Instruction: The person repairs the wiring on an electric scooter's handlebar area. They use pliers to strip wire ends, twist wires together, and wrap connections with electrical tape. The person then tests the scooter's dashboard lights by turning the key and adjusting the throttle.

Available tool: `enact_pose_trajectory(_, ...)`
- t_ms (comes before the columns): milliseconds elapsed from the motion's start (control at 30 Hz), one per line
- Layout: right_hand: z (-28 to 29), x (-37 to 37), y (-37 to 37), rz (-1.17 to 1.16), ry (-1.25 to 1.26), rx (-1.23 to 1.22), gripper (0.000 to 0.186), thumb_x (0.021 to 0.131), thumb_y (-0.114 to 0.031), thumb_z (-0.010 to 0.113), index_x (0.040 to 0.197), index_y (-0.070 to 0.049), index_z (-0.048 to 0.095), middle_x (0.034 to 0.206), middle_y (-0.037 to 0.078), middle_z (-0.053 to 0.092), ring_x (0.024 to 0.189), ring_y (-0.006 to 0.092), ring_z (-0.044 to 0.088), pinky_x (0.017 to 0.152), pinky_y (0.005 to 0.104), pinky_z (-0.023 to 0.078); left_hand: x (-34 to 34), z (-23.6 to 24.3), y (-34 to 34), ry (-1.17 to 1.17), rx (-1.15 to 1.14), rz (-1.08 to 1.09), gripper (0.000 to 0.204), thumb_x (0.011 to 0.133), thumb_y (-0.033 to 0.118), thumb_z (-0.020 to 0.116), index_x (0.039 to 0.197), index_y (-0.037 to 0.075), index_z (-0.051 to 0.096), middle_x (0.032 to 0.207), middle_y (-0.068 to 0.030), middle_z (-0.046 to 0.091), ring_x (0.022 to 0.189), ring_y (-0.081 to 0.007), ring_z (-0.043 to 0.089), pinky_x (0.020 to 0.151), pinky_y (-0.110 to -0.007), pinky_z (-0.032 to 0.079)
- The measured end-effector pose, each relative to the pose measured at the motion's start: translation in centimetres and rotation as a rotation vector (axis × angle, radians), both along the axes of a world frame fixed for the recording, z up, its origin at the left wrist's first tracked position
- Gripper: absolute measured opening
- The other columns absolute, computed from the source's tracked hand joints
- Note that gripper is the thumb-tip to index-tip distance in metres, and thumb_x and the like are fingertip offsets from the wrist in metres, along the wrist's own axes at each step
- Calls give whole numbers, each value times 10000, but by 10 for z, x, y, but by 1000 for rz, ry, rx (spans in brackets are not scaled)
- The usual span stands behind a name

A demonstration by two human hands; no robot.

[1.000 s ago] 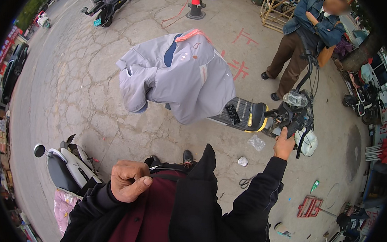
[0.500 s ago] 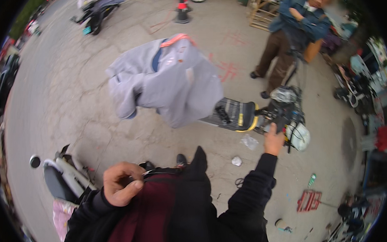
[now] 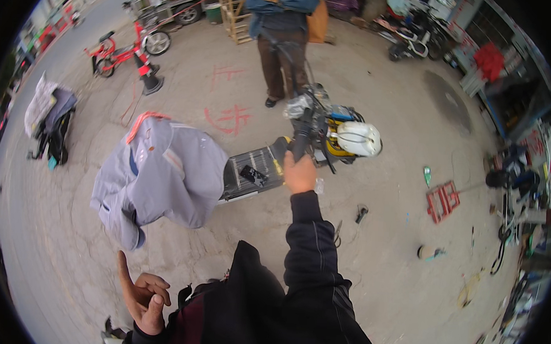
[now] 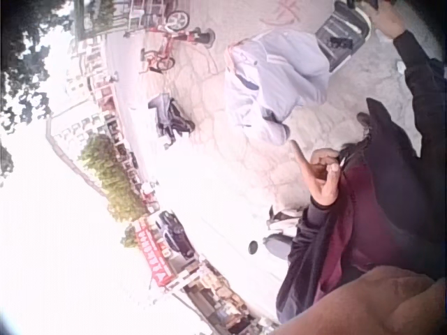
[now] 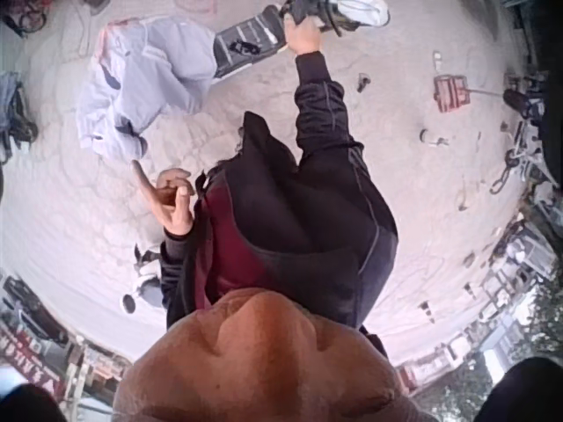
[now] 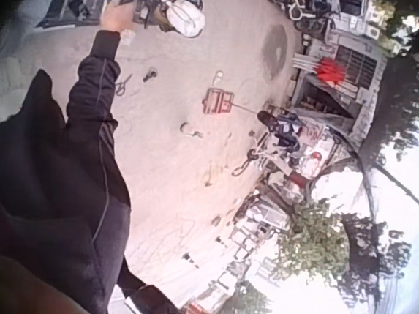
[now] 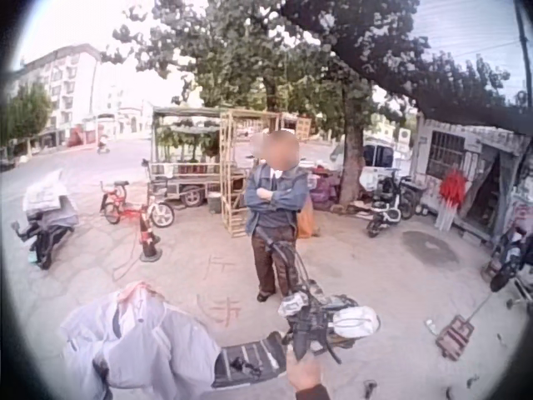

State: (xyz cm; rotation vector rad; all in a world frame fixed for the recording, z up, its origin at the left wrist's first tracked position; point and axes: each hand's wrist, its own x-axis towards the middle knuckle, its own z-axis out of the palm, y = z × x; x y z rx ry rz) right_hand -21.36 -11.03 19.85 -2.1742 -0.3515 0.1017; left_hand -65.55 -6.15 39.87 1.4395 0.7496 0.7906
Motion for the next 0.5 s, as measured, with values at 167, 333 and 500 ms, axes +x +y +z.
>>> enact_pose_trajectory(167, 7, -9, 4, -69, 23, -58, 531, 957, -464, 679, 1126, 39, 654, 1060, 318, 718, 1016, 488, 695, 877, 552, 548, 0, -10, 7, 121, -21, -232, 554, 934, 267, 787, 1296, -19, 480, 750, -92, 619, 557, -120, 536, 538, -247, 434)
enact_pose_trajectory(333, 15, -11, 11, -146, 63, -55, 504, 930, -455, 701, 1085, 24, 696, 1021, 302, 726, 990, 487, 691, 879, 545, 545, 6, -29, 19, 130, -69, -335, 344, 958, 154, 754, 880, 78, 428, 677, -63, 560, 531, -111, 500, 512, -259, 399)
enact_pose_trajectory(500, 19, -14, 11, -116, 104, -24, 533, 935, -454, 688, 1061, 64, 684, 1024, 318, 721, 1019, 488, 687, 906, 550, 538, 14, -48, 11, 156, -27, -463, 506, 991, 109, 705, 646, 117, 335, 596, -47, 509, 502, -100, 462, 471, -268, 346)
